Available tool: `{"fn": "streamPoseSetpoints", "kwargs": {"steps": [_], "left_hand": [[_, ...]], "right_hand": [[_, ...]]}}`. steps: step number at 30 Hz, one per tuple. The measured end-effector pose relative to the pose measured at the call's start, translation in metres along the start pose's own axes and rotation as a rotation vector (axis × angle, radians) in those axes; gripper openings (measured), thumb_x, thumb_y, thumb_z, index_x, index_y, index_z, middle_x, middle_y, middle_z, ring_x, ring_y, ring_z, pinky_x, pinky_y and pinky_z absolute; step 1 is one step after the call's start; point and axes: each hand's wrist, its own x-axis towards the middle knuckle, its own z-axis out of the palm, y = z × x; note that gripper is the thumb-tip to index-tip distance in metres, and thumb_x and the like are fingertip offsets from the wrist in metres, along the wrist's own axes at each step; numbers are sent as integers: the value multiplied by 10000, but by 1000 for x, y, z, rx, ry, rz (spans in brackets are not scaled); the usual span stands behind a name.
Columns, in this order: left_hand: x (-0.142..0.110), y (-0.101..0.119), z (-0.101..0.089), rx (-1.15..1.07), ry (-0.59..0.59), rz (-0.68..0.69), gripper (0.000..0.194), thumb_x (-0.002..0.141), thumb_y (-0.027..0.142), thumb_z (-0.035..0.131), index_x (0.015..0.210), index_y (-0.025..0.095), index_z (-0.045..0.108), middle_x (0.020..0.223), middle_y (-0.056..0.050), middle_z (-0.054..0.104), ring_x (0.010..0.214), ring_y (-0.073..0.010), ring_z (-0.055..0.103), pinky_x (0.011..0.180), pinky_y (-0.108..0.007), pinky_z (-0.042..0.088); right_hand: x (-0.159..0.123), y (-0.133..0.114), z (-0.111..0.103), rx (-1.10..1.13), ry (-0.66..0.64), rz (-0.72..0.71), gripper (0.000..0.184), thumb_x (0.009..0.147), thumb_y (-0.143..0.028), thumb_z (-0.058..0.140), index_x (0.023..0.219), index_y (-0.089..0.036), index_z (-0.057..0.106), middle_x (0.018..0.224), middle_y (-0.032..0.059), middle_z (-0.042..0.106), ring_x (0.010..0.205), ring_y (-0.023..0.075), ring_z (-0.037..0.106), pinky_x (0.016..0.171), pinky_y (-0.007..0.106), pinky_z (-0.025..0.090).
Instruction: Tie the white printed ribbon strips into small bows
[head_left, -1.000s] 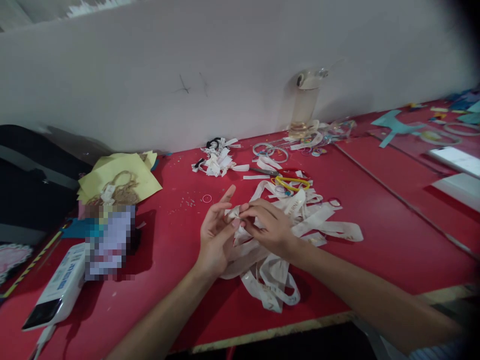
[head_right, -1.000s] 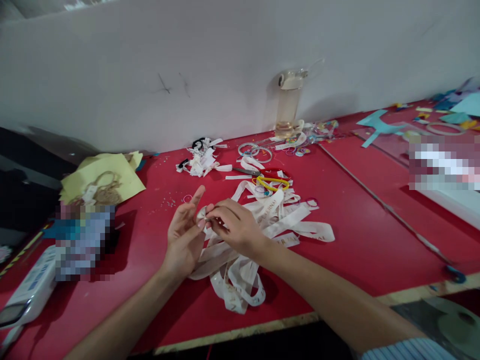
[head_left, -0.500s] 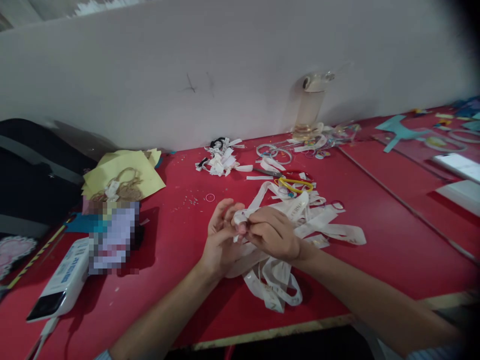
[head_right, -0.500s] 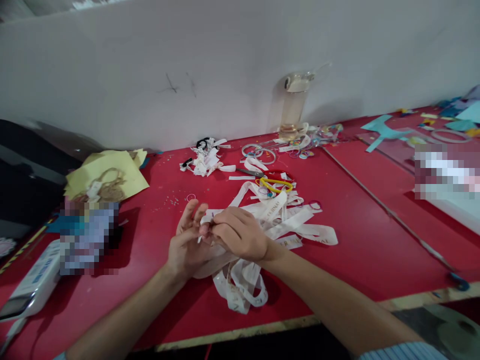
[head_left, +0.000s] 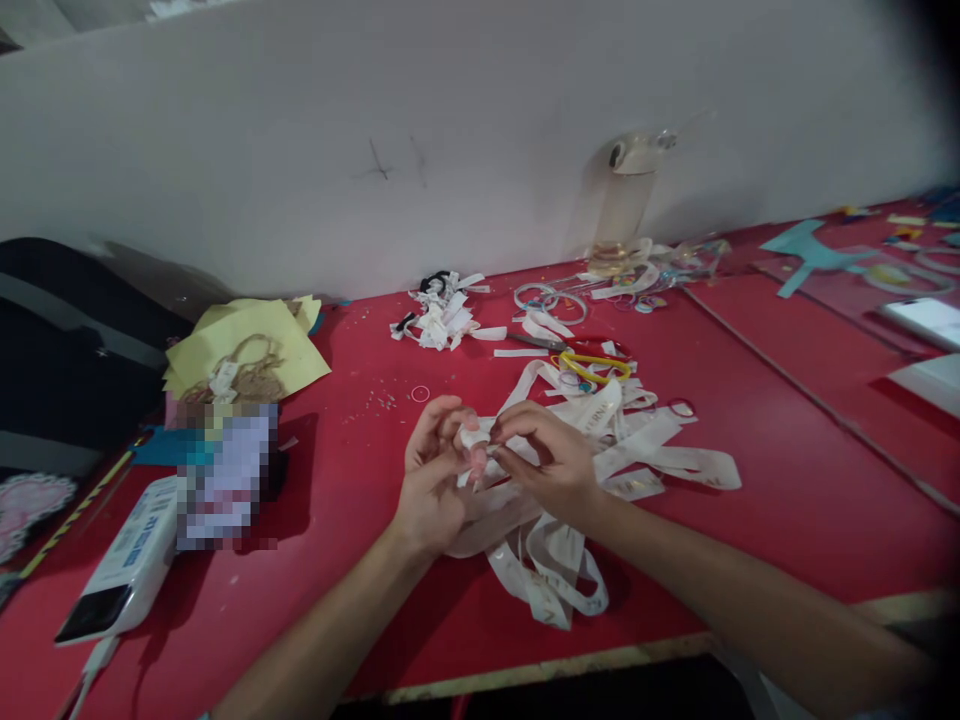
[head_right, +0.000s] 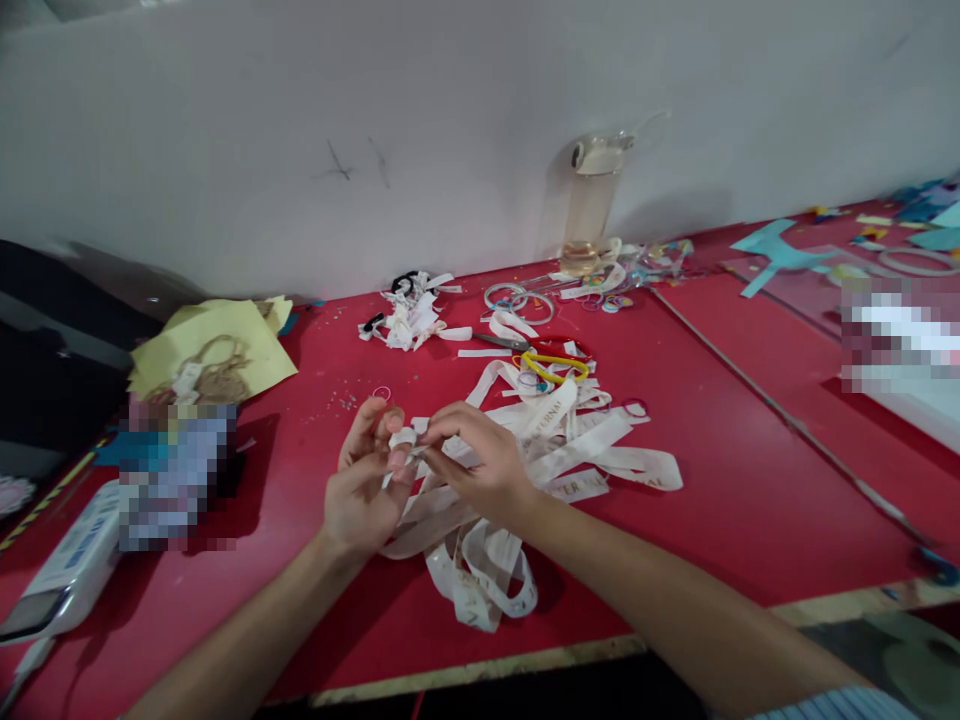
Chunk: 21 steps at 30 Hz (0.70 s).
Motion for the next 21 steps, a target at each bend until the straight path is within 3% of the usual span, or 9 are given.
{"fn": "streamPoseSetpoints", "kwargs": {"steps": [9,15,21], "left_hand": [[-2,-2,-6,206,34,70,471,677,6,602,1037,309,626,906,28,591,623,-49,518,587,-159,476],[1,1,-7,96,49,13,414,689,49,601,1005,311,650,909,23,605,626,-50,520,523,-130,445],[3,-1,-10,166,38,53,423,701,42,599,1022,314,645,948,12,605,652,-60,534,555,-152,458]], "right_hand": [[5,2,-3,158,-43,114,75,810,-233,669,845,-187,621,836,38,600,801,148,588,723,284,498],[6,3,-6,279,-150,197,157,808,-262,673,934,-181,630,920,65,580,868,160,596,773,293,523],[8,0,-6,153,-144,146,113,832,-220,629,937,-179,617,914,58,593,849,144,597,747,264,513]]}}
